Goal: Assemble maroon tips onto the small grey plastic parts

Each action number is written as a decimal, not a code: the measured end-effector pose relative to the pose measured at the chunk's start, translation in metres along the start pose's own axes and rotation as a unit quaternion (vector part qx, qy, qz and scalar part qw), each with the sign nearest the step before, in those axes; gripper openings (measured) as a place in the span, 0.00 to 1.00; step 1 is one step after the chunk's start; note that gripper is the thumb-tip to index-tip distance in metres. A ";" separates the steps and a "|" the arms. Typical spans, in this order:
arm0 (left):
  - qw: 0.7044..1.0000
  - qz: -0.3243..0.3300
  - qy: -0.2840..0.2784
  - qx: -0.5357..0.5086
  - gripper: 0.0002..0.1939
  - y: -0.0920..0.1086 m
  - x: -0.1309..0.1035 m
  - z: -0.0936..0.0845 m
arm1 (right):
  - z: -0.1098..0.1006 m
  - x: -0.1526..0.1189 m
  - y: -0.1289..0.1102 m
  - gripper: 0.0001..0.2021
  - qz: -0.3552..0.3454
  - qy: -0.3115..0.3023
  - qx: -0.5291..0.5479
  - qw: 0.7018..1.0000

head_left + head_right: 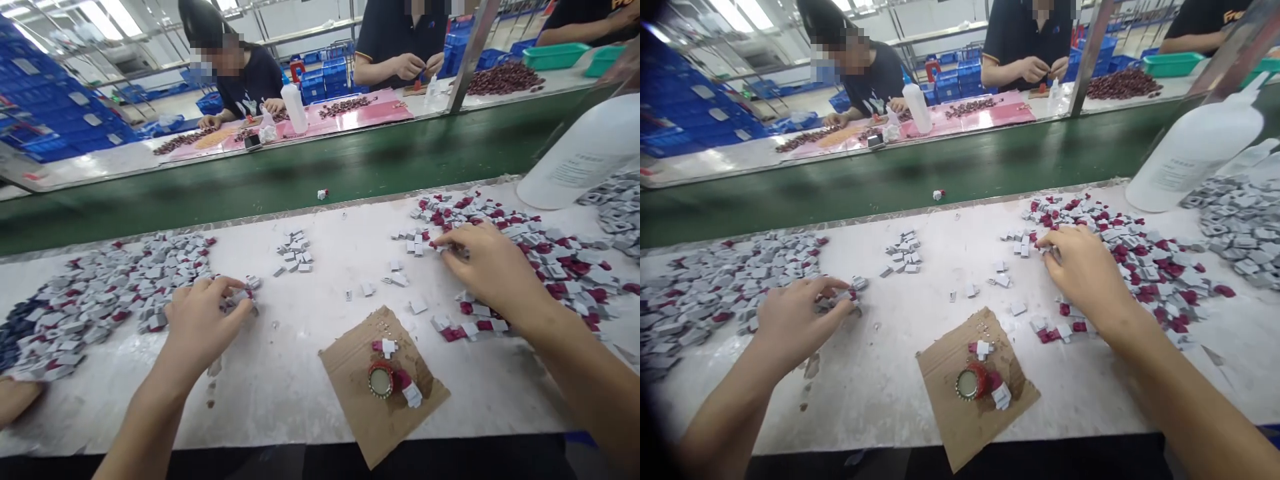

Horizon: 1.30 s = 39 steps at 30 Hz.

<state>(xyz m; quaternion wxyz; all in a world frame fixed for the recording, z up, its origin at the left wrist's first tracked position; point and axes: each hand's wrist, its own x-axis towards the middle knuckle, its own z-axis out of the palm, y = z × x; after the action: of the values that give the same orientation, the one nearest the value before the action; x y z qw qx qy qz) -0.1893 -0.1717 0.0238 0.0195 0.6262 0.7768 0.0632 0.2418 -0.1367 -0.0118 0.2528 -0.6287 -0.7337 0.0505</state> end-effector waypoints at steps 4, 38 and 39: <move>0.996 0.074 0.027 -0.028 0.16 0.024 0.001 0.008 | -0.019 -0.021 -0.008 0.12 0.021 -0.007 0.089 0.996; 0.756 0.058 -0.309 -0.574 0.15 0.107 -0.043 0.030 | -0.019 -0.125 -0.104 0.14 -0.035 -0.098 0.382 0.918; 0.752 0.059 -0.313 -0.577 0.15 0.109 -0.045 0.029 | -0.020 -0.124 -0.102 0.12 -0.012 -0.093 0.395 0.914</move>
<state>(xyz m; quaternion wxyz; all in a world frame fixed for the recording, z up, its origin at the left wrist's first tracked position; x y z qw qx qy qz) -0.0711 -0.1905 0.0066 0.6156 0.5250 0.5047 0.3012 0.1688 -0.2796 0.0077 0.4119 -0.4612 -0.6818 0.3909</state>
